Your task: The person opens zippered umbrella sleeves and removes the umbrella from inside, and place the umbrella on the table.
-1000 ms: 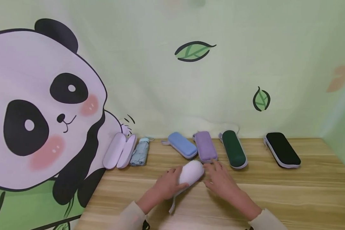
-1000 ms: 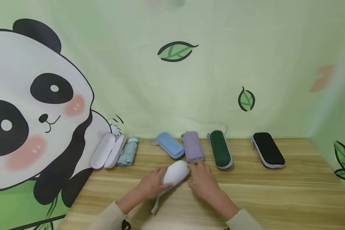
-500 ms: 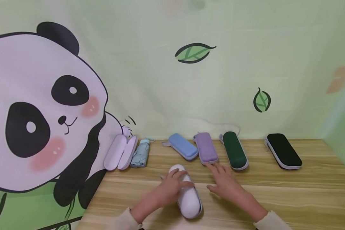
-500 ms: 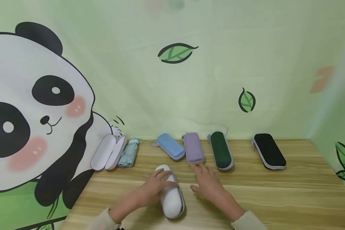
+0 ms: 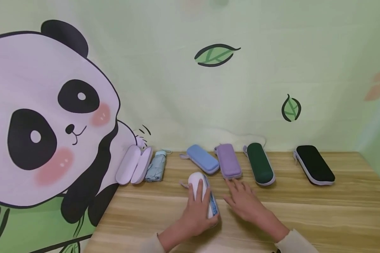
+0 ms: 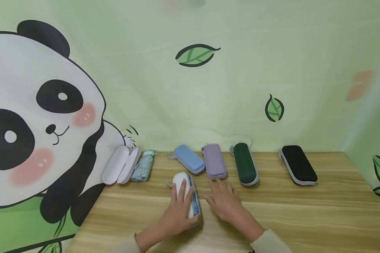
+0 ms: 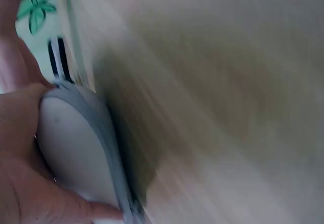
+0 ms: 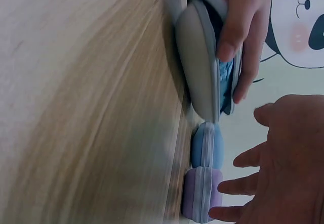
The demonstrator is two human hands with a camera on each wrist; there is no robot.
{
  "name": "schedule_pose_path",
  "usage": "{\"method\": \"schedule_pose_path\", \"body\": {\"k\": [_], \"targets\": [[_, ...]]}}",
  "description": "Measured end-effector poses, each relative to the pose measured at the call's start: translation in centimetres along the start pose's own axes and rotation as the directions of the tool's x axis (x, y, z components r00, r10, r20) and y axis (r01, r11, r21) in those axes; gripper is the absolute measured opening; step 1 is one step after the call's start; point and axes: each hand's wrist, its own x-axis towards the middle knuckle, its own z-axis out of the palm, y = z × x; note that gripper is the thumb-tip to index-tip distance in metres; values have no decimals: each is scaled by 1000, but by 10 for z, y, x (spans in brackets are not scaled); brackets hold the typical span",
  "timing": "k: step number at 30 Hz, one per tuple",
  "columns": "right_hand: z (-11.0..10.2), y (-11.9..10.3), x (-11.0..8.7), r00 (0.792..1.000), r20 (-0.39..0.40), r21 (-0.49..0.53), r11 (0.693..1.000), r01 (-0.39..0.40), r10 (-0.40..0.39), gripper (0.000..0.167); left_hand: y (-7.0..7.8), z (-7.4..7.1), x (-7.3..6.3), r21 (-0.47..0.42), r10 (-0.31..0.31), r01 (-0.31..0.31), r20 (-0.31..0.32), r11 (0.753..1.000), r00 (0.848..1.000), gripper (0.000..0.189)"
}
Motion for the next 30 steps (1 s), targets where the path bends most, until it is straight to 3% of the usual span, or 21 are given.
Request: {"method": "schedule_pose_path", "body": {"k": [4, 8, 10, 12, 14, 16, 17, 18, 20, 22, 23, 25, 27, 30], "targets": [[4, 0, 0, 1000, -8, -8, 1000, -6, 6, 51, -18, 1, 9, -132, -5, 11, 47, 991, 999, 88], [7, 0, -2, 1000, -8, -29, 999, 19, -20, 53, -27, -6, 3, -300, -76, 104, 104, 948, 992, 87], [8, -1, -2, 1000, -3, -27, 999, 24, -24, 55, -29, -14, -3, -349, -124, 151, 97, 925, 987, 83], [8, -3, -1, 1000, -1, -25, 999, 23, -23, 57, -31, -22, -8, -336, -150, 154, 40, 929, 988, 78], [8, -6, 1, 1000, -4, -24, 999, 23, -23, 57, -33, -28, -12, -233, -114, 98, -60, 968, 992, 74], [7, -11, 5, 999, -20, -23, 999, 30, -30, 55, -35, -32, -14, -26, -36, 33, -131, 999, 991, 70], [6, -15, 9, 999, -32, -31, 999, 41, -42, 53, -37, -33, -15, 101, 7, 8, -151, 995, 989, 66], [6, -19, 13, 997, -47, -36, 998, 58, -59, 51, -38, -33, -17, 227, 48, -12, -153, 974, 987, 59], [5, -30, 21, 993, -69, -37, 995, 89, -92, 49, -40, -32, -21, 437, 102, -48, -101, 898, 990, 43], [5, -41, 29, 987, -85, -27, 991, 134, -136, 47, -41, -27, -25, 547, 111, -74, -33, 834, 993, 27], [6, -47, 33, 983, -89, -17, 988, 157, -157, 46, -41, -25, -26, 563, 99, -76, -9, 823, 995, 22], [7, -58, 40, 979, -82, 6, 983, 186, -185, 46, -41, -22, -28, 533, 55, -64, 34, 844, 998, 29], [9, -67, 46, 980, -56, 30, 981, 194, -192, 47, -40, -20, -27, 451, -11, -28, 85, 892, 996, 48], [13, -77, 53, 989, 16, 62, 988, 143, -144, 53, -40, -21, -25, 286, -121, 56, 216, 957, 969, 82]]}}
